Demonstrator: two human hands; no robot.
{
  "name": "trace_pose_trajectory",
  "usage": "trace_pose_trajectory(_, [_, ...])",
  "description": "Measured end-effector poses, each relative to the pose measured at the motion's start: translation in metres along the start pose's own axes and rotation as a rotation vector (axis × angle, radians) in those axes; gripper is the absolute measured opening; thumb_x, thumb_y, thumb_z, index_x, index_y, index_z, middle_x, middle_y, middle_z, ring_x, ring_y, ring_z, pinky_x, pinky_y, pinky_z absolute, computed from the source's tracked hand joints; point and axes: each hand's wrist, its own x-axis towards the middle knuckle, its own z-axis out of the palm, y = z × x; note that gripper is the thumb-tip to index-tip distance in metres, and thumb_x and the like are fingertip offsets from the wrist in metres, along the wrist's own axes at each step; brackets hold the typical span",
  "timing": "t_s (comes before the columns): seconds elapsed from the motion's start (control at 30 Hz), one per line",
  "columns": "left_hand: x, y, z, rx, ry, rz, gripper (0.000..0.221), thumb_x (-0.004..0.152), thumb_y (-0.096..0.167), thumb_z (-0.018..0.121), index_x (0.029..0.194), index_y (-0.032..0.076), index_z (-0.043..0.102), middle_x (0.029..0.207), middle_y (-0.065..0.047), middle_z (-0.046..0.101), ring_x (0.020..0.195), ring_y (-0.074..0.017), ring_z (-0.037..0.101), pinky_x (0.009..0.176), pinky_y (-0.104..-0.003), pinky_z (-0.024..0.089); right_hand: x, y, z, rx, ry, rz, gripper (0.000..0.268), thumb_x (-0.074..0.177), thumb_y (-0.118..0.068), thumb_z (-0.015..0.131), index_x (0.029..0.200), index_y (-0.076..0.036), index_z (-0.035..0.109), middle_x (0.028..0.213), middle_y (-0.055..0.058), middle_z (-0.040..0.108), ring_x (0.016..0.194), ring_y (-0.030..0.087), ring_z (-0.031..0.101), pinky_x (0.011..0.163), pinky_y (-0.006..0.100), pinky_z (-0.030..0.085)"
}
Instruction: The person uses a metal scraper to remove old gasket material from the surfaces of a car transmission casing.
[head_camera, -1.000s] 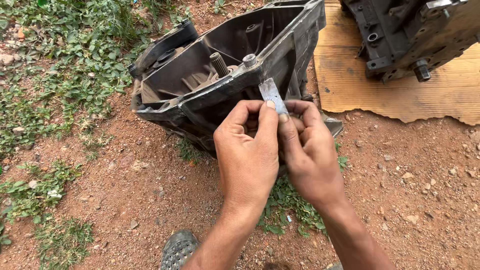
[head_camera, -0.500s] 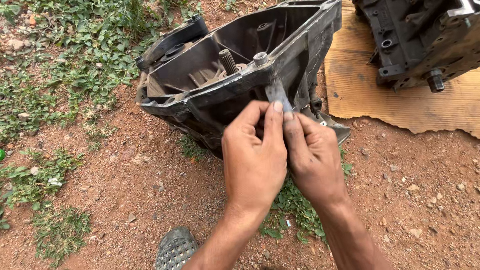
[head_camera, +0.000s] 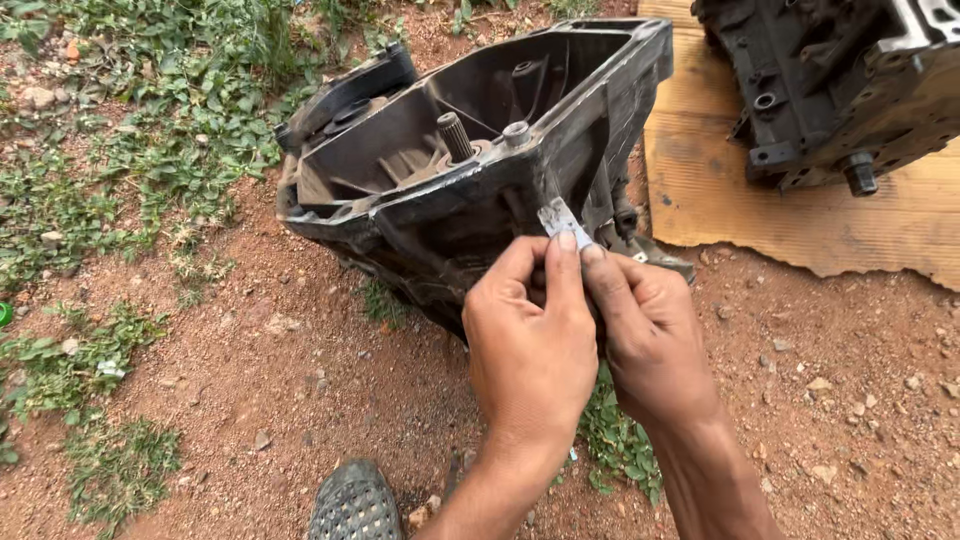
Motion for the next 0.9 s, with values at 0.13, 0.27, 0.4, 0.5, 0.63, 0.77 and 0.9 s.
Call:
trace_pose_trajectory(0.13, [0.002, -0.005, -0.002, -0.005, 0.026, 0.032, 0.027, 0.098, 0.022, 0.064, 0.084, 0.000, 0.072, 0.061, -0.002, 0.067, 0.054, -0.0025, 0.052, 0.047, -0.027, 0.044, 0.000, 0.006, 0.000, 0.031, 0.030, 0.032, 0.035, 0.110, -0.019, 0.052, 0.101, 0.006, 0.074, 0.081, 0.002, 0.071, 0.066, 0.003, 0.058, 0.055, 0.020, 0.047])
trace_pose_trajectory(0.27, [0.001, -0.005, 0.000, -0.022, 0.044, 0.068, 0.025, 0.098, 0.019, 0.063, 0.085, -0.001, 0.073, 0.063, -0.002, 0.067, 0.056, -0.0022, 0.053, 0.047, -0.027, 0.043, 0.002, -0.006, 0.003, 0.038, -0.007, 0.013, 0.035, 0.111, -0.020, 0.054, 0.104, 0.008, 0.075, 0.082, 0.001, 0.069, 0.067, 0.003, 0.055, 0.055, 0.020, 0.045])
trace_pose_trajectory(0.4, [0.001, -0.012, 0.002, -0.038, 0.077, 0.019, 0.026, 0.097, 0.019, 0.065, 0.082, -0.001, 0.073, 0.059, -0.001, 0.065, 0.051, -0.0025, 0.050, 0.044, -0.027, 0.040, 0.008, -0.005, 0.011, 0.089, 0.012, 0.016, 0.039, 0.112, -0.022, 0.052, 0.097, 0.007, 0.073, 0.081, 0.003, 0.071, 0.065, 0.005, 0.058, 0.055, 0.020, 0.047])
trace_pose_trajectory(0.5, [-0.003, -0.007, -0.001, 0.009, 0.094, 0.039, 0.024, 0.096, 0.019, 0.065, 0.084, 0.000, 0.072, 0.057, -0.002, 0.064, 0.050, -0.0021, 0.049, 0.043, -0.028, 0.039, 0.000, -0.008, 0.010, 0.020, 0.046, 0.081, 0.037, 0.107, -0.023, 0.051, 0.096, 0.003, 0.074, 0.080, 0.000, 0.072, 0.066, 0.003, 0.060, 0.056, 0.019, 0.049])
trace_pose_trajectory(0.63, [0.006, 0.007, -0.002, 0.093, 0.094, 0.051, 0.026, 0.095, 0.021, 0.066, 0.081, 0.000, 0.072, 0.051, -0.006, 0.061, 0.043, -0.0044, 0.048, 0.040, -0.030, 0.035, 0.008, -0.007, 0.010, 0.051, 0.060, 0.009, 0.039, 0.111, -0.024, 0.052, 0.089, 0.002, 0.071, 0.074, -0.002, 0.066, 0.061, 0.002, 0.053, 0.050, 0.021, 0.042])
trace_pose_trajectory(0.77, [-0.001, 0.007, -0.003, -0.004, 0.113, 0.115, 0.026, 0.097, 0.021, 0.064, 0.082, 0.001, 0.071, 0.056, -0.003, 0.064, 0.048, -0.0019, 0.052, 0.043, -0.029, 0.040, 0.004, 0.004, 0.014, -0.101, 0.072, -0.068, 0.046, 0.115, -0.026, 0.051, 0.082, 0.002, 0.067, 0.067, -0.004, 0.060, 0.058, 0.001, 0.047, 0.045, 0.022, 0.037])
trace_pose_trajectory(0.9, [0.002, -0.001, 0.000, 0.029, 0.131, 0.112, 0.027, 0.097, 0.022, 0.064, 0.081, 0.002, 0.072, 0.052, -0.004, 0.062, 0.046, -0.0025, 0.052, 0.042, -0.030, 0.039, 0.006, 0.008, 0.014, -0.202, 0.127, -0.065, 0.042, 0.109, -0.026, 0.051, 0.084, 0.000, 0.073, 0.062, -0.002, 0.061, 0.054, 0.002, 0.049, 0.044, 0.022, 0.037])
